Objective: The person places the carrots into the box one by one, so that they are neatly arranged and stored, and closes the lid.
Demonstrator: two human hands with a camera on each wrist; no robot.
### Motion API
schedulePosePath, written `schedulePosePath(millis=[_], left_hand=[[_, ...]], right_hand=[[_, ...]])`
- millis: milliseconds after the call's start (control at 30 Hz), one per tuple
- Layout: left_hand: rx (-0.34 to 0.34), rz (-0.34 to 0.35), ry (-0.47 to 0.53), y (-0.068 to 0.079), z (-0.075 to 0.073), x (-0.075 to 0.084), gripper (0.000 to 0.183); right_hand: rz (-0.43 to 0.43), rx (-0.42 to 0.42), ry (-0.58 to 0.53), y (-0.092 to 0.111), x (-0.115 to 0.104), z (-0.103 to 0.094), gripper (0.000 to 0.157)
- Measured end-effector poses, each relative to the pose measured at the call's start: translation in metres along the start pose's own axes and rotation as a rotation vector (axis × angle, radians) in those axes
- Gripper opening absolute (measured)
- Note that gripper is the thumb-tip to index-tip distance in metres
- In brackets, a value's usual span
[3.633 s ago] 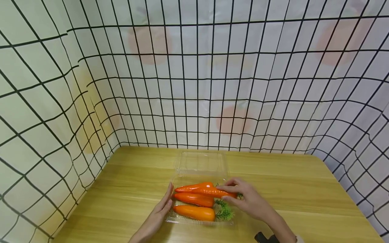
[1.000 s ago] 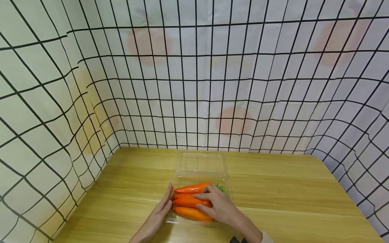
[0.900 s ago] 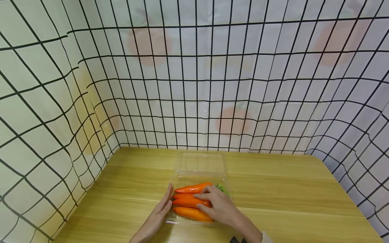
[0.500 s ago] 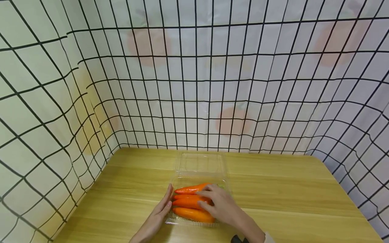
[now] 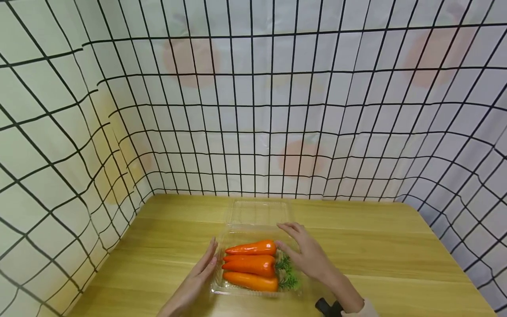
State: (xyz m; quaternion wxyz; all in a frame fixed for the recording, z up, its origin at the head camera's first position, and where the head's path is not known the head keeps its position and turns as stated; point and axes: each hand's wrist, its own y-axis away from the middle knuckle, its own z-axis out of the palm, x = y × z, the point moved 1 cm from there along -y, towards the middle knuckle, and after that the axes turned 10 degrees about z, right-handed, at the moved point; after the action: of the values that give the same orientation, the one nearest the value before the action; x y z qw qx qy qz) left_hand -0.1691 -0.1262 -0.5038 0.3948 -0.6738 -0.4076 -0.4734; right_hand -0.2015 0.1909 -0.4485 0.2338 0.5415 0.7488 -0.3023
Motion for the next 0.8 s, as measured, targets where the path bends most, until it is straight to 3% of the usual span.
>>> schedulePosePath(millis=[200, 400, 600, 800], left_hand=[[0.039, -0.01, -0.017, -0.01, -0.013, 0.003, 0.068], [0.075, -0.009, -0.045, -0.031, -0.029, 0.003, 0.073], [0.086, -0.011, 0.065, -0.06, -0.039, 0.0, 0.066], [0.071, -0.01, 0.118, -0.087, -0.04, -0.007, 0.062]], right_hand=[[0.067, 0.008, -0.039, -0.007, 0.018, -0.01, 0.056], [0.144, -0.035, -0.104, -0.017, 0.039, -0.014, 0.065], [0.276, -0.127, -0.209, -0.029, 0.055, -0.014, 0.076], [0.346, -0.211, -0.33, -0.045, 0.064, -0.006, 0.081]])
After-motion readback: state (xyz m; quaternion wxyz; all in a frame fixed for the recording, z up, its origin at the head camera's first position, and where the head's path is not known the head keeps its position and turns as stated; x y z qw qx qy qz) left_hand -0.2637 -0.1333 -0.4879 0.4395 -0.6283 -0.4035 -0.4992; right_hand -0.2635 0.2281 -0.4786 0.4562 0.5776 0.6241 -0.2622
